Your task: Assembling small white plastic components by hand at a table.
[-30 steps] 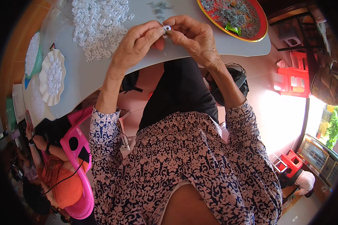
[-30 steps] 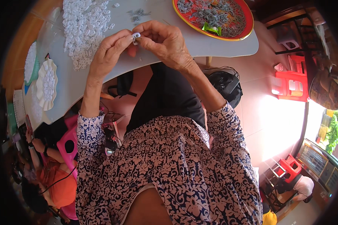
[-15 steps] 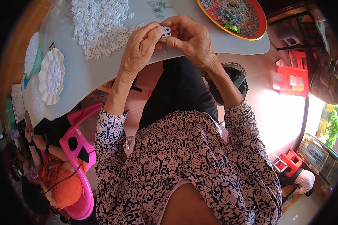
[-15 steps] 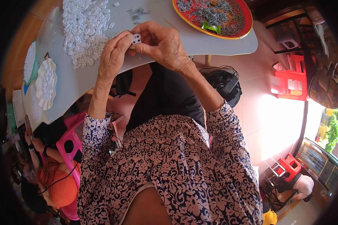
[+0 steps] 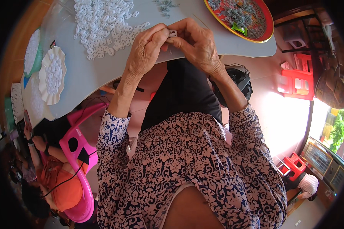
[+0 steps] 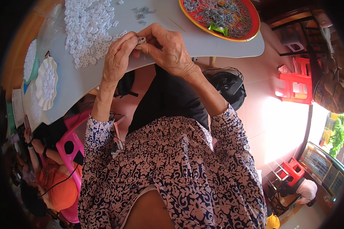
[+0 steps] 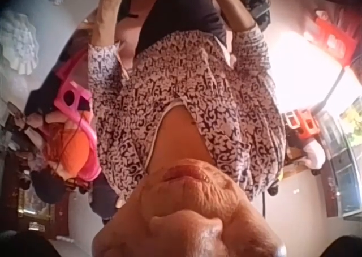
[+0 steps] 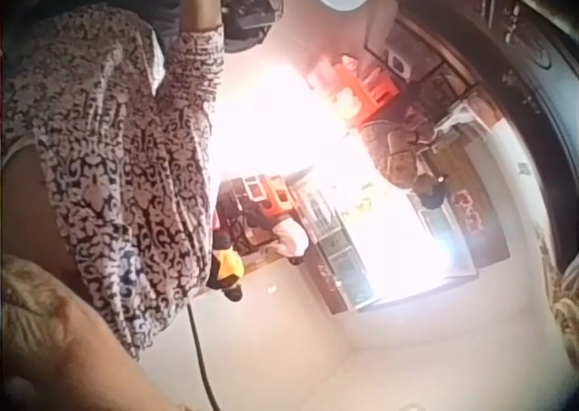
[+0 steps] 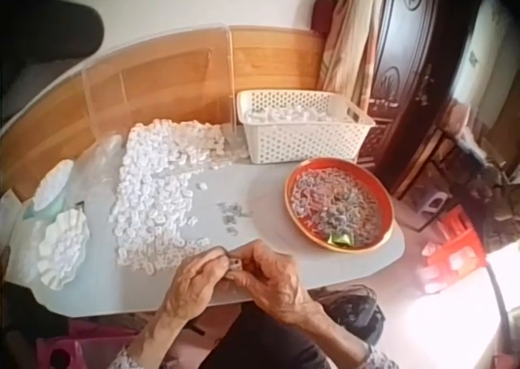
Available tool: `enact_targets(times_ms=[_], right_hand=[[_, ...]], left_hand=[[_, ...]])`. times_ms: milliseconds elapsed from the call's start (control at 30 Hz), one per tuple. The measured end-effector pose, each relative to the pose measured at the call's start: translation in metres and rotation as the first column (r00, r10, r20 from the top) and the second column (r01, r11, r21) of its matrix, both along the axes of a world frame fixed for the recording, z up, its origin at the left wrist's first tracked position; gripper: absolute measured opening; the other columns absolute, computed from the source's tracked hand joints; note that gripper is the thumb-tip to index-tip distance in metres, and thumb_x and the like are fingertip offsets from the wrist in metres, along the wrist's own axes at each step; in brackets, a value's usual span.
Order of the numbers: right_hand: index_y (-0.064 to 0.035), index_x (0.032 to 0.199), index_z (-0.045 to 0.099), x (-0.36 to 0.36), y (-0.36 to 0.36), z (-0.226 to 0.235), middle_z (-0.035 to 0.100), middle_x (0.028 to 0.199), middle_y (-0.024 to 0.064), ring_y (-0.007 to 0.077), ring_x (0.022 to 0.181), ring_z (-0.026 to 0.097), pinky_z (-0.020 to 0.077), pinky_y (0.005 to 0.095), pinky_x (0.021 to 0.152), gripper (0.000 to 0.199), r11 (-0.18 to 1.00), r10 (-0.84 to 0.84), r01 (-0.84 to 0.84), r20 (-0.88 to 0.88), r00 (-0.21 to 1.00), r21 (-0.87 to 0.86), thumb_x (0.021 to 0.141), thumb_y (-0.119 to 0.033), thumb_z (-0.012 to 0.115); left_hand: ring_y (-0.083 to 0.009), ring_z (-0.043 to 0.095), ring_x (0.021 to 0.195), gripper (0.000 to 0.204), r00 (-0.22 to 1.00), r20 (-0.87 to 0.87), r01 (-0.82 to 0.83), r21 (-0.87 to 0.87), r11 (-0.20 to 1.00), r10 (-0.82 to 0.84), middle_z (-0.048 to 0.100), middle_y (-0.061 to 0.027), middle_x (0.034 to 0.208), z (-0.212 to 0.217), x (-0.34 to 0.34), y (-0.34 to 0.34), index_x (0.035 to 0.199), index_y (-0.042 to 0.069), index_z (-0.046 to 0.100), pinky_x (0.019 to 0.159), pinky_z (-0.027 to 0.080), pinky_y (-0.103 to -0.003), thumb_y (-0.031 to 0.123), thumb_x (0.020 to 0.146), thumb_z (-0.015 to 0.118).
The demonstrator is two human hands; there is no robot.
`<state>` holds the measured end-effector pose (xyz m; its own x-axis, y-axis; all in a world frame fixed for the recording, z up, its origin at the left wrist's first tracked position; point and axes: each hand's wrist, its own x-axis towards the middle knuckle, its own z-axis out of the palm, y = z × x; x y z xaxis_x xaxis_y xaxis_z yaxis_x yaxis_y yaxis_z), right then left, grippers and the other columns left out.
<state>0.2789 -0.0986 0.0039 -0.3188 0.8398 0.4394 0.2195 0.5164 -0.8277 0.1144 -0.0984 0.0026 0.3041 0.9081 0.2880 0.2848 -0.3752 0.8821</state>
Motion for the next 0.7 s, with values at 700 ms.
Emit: enact_targets(times_ms=[700], right_hand=[[0.0024,0.093,0.061,0.010,0.006,-0.001,0.064,0.073,0.0046,0.0075,0.062,0.056,0.0465,0.0235,0.056,0.017,0.972,0.069,-0.090,-0.101,0.993,-0.217,0.089,-0.014,0.060]], left_hand=[[-0.0174,0.045,0.059,0.027,0.998,0.059,0.026,-0.078,0.997,-0.021,0.045,-0.0066,0.065,0.001,-0.001,-0.006,0.082,0.001,0.049,0.058,0.039,-0.029,0.025,0.092,0.042]])
